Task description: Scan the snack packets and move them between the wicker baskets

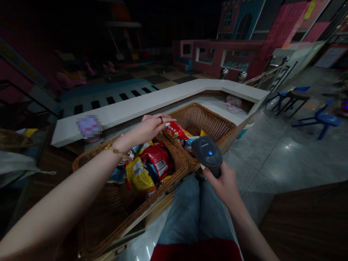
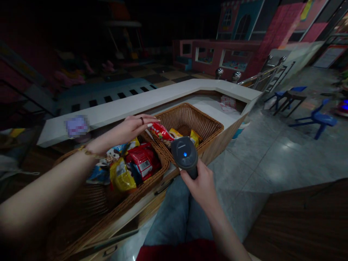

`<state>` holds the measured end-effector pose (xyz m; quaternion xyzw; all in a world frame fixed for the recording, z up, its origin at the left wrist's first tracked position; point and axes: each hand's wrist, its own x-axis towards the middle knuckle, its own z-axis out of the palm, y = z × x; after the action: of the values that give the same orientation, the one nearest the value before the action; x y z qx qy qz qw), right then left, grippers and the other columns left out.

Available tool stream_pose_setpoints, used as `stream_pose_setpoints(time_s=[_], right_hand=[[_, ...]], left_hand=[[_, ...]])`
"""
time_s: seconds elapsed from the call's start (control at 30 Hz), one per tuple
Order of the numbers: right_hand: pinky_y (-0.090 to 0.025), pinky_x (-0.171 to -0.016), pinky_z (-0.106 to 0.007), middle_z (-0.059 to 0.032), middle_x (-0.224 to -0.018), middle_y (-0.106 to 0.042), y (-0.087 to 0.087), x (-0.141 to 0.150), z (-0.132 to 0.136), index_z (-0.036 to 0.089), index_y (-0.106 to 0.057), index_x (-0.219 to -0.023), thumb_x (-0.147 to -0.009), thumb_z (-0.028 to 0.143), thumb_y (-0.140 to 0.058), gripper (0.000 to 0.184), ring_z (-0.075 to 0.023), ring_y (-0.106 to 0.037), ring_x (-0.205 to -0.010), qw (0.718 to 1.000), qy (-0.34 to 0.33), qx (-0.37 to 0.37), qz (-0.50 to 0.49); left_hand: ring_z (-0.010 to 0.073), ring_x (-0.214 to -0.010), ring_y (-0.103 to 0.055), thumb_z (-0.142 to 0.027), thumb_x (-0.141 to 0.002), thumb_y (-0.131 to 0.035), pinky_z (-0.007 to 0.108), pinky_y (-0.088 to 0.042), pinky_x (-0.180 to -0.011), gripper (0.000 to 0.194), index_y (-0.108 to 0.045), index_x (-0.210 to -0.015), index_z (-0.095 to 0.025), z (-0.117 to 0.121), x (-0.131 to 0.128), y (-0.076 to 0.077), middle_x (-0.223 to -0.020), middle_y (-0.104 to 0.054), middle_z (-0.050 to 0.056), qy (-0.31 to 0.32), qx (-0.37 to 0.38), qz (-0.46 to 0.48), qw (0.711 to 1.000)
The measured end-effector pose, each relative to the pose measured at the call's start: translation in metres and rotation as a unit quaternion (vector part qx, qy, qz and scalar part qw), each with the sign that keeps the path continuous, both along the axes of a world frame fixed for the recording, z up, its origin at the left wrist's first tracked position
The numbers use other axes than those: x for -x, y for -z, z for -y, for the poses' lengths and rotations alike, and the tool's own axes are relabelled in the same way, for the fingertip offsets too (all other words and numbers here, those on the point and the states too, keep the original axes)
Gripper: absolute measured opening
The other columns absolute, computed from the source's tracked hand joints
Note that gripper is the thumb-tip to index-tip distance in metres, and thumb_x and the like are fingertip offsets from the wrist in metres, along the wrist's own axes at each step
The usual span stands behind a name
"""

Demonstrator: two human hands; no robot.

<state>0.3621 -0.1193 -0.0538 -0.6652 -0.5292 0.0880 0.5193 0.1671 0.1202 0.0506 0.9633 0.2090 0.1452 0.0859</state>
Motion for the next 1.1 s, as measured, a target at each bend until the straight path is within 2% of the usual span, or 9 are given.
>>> stream_pose_setpoints(time_s=[0.13,0.3,0.4,0.53,0.6,0.77,0.9,1.1], right_hand=[[-0.054,-0.064,-0.031,-0.0028,-0.077,-0.074,-0.002,0.008,0.003,0.022,-0.065,-0.089,-0.085,0.032,-0.061,0.012,-0.0232,-0.070,-0.069,1.000,-0.011,0.005,0.007],[-0.054,-0.064,-0.030,-0.0029,-0.078,-0.074,-0.005,0.015,0.004,0.023,-0.063,-0.089,-0.085,0.030,-0.061,0.009,-0.0227,-0.070,-0.069,1.000,-0.028,0.004,0.012],[-0.053,-0.064,-0.029,-0.0028,-0.077,-0.073,-0.005,0.020,0.004,0.022,-0.063,-0.089,-0.086,0.029,-0.060,0.008,-0.0223,-0.070,-0.069,0.999,-0.038,0.012,0.015],[-0.053,-0.066,-0.028,-0.0029,-0.077,-0.073,-0.005,0.025,0.003,0.022,-0.062,-0.089,-0.086,0.028,-0.060,0.007,-0.0219,-0.070,-0.069,0.998,-0.065,0.014,0.010],[-0.053,-0.065,-0.028,-0.0028,-0.076,-0.073,-0.005,0.027,0.002,0.022,-0.061,-0.088,-0.085,0.028,-0.060,0.007,-0.0215,-0.070,-0.068,0.997,-0.072,0.016,0.005],[-0.053,-0.066,-0.028,-0.0032,-0.077,-0.073,-0.006,0.029,0.001,0.023,-0.061,-0.088,-0.085,0.028,-0.060,0.006,-0.0218,-0.069,-0.069,0.996,-0.083,0.014,0.004],[-0.051,-0.063,-0.027,-0.0024,-0.074,-0.071,-0.006,0.028,0.002,0.023,-0.060,-0.085,-0.085,0.028,-0.060,0.006,-0.0213,-0.068,-0.066,0.996,-0.090,0.023,0.005],[-0.051,-0.067,-0.028,-0.0030,-0.077,-0.071,-0.010,0.026,0.005,0.021,-0.063,-0.091,-0.085,0.028,-0.060,0.010,-0.0213,-0.067,-0.069,0.993,-0.107,0.052,-0.001]], left_hand=[[0.0234,-0.134,-0.056,-0.033,-0.107,-0.036,0.049,-0.034,-0.113,0.041,-0.062,-0.139,-0.036,0.028,0.041,0.010,-0.151,-0.058,0.002,-0.015,-0.024,0.010,1.000],[0.0232,-0.143,-0.048,-0.024,-0.103,-0.044,0.051,-0.029,-0.118,0.044,-0.058,-0.142,-0.040,0.038,0.068,0.033,-0.159,-0.050,-0.001,0.010,-0.021,-0.003,1.000],[0.0243,-0.141,-0.049,-0.019,-0.101,-0.046,0.051,-0.028,-0.118,0.049,-0.056,-0.145,-0.038,0.038,0.070,0.042,-0.161,-0.046,0.002,-0.002,-0.030,0.000,1.000],[0.0271,-0.135,-0.051,-0.017,-0.100,-0.048,0.048,-0.035,-0.110,0.062,-0.040,-0.158,-0.036,0.043,0.064,0.046,-0.165,-0.040,0.005,-0.012,-0.078,-0.024,0.997],[0.0285,-0.131,-0.050,-0.013,-0.100,-0.046,0.046,-0.036,-0.106,0.066,-0.037,-0.159,-0.039,0.044,0.061,0.048,-0.166,-0.039,0.004,-0.010,-0.109,-0.058,0.992],[0.0309,-0.135,-0.045,-0.007,-0.098,-0.048,0.049,-0.032,-0.110,0.068,-0.044,-0.154,-0.045,0.044,0.062,0.050,-0.165,-0.040,0.000,0.002,-0.151,-0.102,0.983],[0.0316,-0.147,-0.036,0.001,-0.091,-0.050,0.052,-0.030,-0.115,0.079,-0.043,-0.153,-0.048,0.046,0.062,0.044,-0.169,-0.033,-0.001,0.019,-0.144,-0.103,0.984],[0.0344,-0.149,-0.035,0.008,-0.083,-0.056,0.059,-0.026,-0.118,0.088,-0.049,-0.149,-0.051,0.051,0.060,0.038,-0.170,-0.030,-0.001,0.024,-0.143,-0.101,0.984]])
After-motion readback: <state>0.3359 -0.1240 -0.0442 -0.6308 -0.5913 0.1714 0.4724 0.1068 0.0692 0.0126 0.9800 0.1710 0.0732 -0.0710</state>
